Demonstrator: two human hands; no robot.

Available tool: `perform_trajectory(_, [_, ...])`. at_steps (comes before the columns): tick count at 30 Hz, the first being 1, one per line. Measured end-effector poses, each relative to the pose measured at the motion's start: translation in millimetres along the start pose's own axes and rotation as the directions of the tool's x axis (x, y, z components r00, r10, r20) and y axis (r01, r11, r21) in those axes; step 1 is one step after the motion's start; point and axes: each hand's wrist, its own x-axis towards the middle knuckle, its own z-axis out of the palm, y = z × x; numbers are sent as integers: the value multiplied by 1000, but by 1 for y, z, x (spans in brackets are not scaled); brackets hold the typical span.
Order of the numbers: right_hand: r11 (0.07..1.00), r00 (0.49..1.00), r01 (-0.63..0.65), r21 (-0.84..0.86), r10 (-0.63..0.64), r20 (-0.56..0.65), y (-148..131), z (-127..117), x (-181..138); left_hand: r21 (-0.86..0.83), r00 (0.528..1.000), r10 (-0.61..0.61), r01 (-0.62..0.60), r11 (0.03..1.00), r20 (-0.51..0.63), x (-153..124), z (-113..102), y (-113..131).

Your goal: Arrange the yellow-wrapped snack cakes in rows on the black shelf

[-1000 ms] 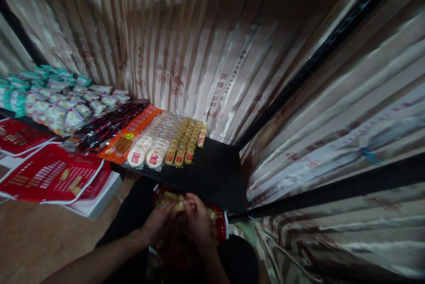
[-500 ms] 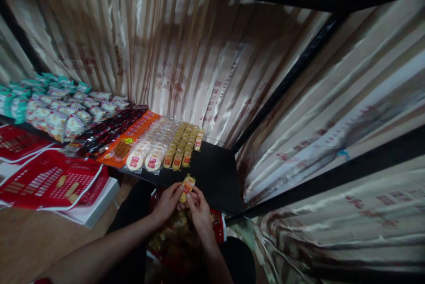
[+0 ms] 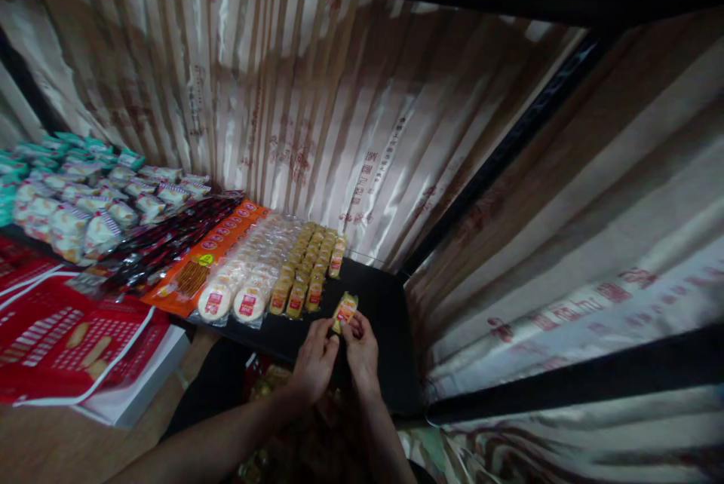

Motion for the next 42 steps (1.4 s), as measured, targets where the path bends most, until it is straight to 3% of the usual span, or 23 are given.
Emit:
perform_trajectory(3, [992,999,35,-123,-37,-9,6,10,31,-109,1000,3,-2,994,11,24,19,-6])
perform_trajectory(7, [955,994,103,-278,-110,-9,12,24,63,-221,996,-90,89,971,4,61,39,-16])
perform_trajectory(15, [903,977,213,-373,-208,53,18,41,102,-369,992,-125,118,922,4,104,46,-15])
perform_trajectory(21, [869,973,225,-440,-221,60,11,48,107,-383,994,-109,106,918,13,113,45,-18])
perform_trajectory(30, [899,955,297,-322,-282,95,18,49,110,-413,996,-90,76,908,-15,117,51,-28])
perform_trajectory(35, [908,963,270,-322,-251,98,19,53,115,-417,996,-85,73,906,-10,123,50,-25])
perform_trajectory(42, [927,964,262,-270,-266,23,33,48,112,-449,995,-95,80,890,-12,122,55,-25])
